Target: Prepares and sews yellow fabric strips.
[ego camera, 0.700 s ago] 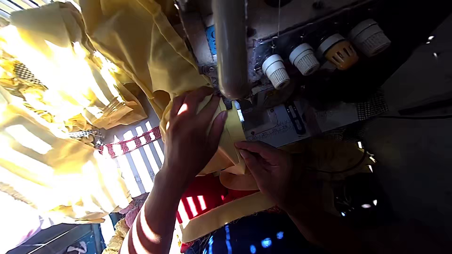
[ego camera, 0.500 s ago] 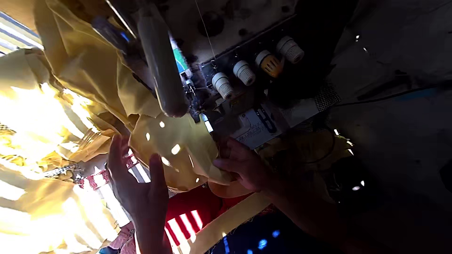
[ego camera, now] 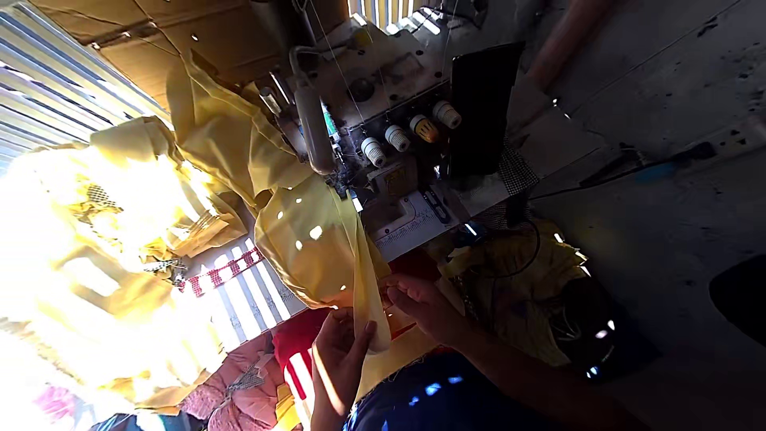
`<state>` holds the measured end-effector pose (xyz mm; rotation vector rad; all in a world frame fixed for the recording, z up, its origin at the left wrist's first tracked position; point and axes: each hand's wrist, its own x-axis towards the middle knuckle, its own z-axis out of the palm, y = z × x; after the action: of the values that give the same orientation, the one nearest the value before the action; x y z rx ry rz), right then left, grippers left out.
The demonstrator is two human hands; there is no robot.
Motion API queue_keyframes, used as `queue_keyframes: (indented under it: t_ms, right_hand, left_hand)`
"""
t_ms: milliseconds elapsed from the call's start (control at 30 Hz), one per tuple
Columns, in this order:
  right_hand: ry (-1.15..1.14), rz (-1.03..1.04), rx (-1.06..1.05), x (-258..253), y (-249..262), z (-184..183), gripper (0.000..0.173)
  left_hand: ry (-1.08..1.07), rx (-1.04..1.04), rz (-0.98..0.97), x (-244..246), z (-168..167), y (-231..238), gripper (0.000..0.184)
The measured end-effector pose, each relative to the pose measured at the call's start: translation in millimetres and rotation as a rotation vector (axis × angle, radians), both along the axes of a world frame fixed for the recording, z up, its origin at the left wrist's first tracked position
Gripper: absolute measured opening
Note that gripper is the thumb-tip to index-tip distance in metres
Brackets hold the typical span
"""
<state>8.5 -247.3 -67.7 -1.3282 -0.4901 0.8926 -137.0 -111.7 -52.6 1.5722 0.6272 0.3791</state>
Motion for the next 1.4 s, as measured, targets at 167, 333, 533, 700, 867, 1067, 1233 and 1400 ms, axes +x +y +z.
queue_keyframes:
  t_ms: [167,333,533,700,867,1067,1233,1400]
  right_hand:
    - [0.285,0.104,0.030,-9.9,0.3,-2.3,0.017]
    - [0.531,0.225,0.047,-9.4,-15.5,-10.5,0.013]
    - [0.467,0.286,0.030,-10.2,-22.0,-11.9,0.017]
    - [-0.093,0.302,-0.149,20.9,-22.4,-3.1,0.025]
    - [-0.474,-0.278,-0.051,49.3,23.8,-0.9,0.027]
    - [-0.175,-0.096,0.016,35.7,44.2,3.0,0.021]
    - [-0.040,-0.076,-0.023,5.2,7.0,-0.2,0.022]
    - [0.040,-0.088,0.021,-7.7,-5.0,4.6,0.021]
  left_hand:
    - [-0.083,0.965,-0.104,-22.3,-8.7,-33.8,0.021]
    - [-0.133,0.721,-0.115,-23.7,-9.7,-12.0,0.038]
    - [0.042,-0.315,-0.112,39.6,6.9,8.3,0.026]
    - [0.034,-0.291,-0.119,38.4,25.0,11.7,0.015]
    - [-0.064,-0.563,-0.166,32.9,44.0,11.2,0.014]
    - [-0.059,-0.382,-0.169,38.4,39.2,3.1,0.012]
    - [0.077,-0.223,-0.141,19.8,8.6,-14.0,0.018]
    - [0.054,-0.290,-0.130,11.2,0.4,-18.0,0.015]
